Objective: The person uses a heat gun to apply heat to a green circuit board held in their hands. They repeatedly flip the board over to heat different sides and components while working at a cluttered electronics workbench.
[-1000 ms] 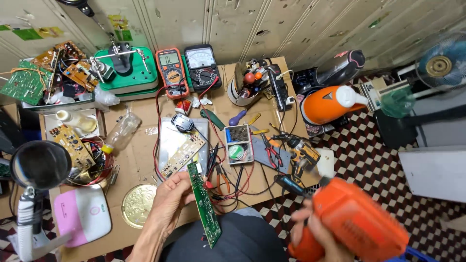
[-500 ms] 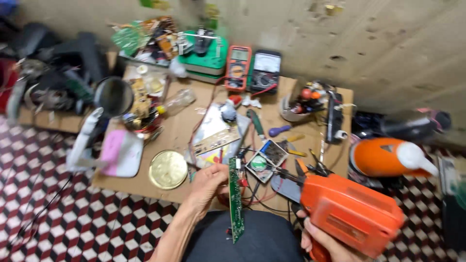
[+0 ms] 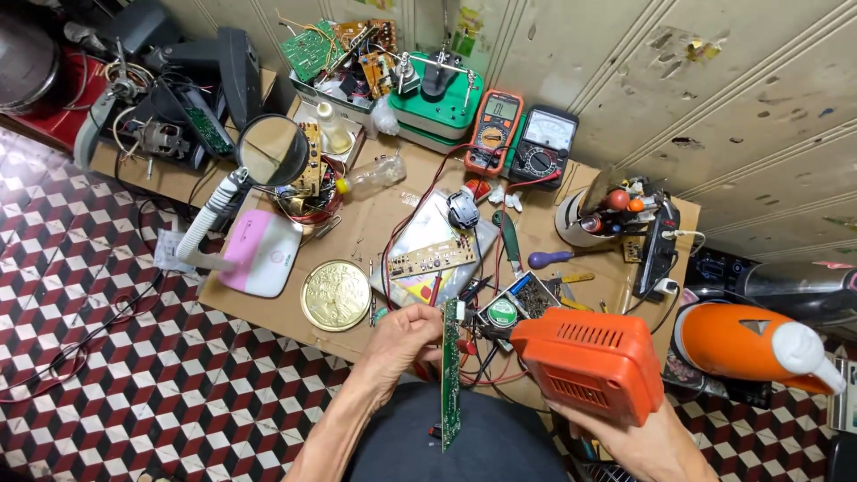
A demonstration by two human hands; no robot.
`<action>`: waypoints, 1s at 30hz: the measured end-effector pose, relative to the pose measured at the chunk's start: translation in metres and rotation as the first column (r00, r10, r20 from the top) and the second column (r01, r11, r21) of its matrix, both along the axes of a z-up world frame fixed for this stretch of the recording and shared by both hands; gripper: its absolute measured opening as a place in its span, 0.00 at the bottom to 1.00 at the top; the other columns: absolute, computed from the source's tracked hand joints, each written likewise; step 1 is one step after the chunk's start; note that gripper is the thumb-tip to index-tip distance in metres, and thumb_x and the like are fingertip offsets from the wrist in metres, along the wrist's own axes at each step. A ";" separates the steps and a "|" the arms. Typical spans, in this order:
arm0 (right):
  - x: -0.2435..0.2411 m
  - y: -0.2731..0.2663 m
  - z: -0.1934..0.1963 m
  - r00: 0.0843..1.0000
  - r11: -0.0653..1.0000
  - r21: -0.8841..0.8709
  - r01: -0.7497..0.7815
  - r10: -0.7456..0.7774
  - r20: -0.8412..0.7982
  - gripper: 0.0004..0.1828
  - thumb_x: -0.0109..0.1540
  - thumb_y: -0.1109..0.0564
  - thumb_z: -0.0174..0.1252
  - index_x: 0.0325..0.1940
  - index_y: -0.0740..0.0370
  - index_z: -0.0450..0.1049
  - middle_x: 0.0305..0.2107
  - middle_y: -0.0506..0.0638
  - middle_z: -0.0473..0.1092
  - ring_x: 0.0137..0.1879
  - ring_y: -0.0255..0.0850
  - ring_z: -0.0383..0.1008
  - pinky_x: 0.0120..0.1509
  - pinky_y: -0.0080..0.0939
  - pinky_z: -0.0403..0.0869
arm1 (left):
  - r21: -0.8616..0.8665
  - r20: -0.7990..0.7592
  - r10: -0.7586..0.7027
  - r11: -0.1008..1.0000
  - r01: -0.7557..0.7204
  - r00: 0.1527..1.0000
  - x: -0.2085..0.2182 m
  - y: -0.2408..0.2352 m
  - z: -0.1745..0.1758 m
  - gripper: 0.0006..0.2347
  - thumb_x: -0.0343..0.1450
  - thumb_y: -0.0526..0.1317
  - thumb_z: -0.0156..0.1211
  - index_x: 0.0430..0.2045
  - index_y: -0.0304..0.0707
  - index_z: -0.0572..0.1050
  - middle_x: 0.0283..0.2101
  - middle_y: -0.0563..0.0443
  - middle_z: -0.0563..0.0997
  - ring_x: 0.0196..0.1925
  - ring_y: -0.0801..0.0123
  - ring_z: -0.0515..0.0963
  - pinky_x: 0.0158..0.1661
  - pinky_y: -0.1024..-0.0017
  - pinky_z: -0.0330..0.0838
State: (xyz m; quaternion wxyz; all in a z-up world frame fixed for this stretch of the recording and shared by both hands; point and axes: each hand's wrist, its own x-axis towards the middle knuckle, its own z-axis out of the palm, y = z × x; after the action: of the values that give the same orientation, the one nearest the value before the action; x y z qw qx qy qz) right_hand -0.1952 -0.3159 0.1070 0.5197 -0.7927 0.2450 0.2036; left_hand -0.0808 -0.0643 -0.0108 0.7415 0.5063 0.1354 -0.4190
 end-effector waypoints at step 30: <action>0.003 0.001 -0.010 0.915 0.946 -0.276 -0.172 0.257 0.311 0.26 0.51 0.59 0.71 0.53 0.58 0.78 0.48 0.49 0.78 0.55 0.44 0.75 0.60 0.45 0.73 | 0.015 0.010 -0.072 0.997 0.072 0.997 0.004 -0.013 0.002 0.07 0.73 0.36 0.59 0.40 0.30 0.75 0.25 0.54 0.81 0.24 0.79 0.74 0.26 0.82 0.66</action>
State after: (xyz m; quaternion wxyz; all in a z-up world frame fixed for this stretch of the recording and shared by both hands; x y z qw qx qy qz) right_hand -0.1918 -0.3153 0.0966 0.4279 -0.8956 0.0847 0.0870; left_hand -0.0769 -0.0773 -0.0090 0.7229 0.5186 0.1161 -0.4416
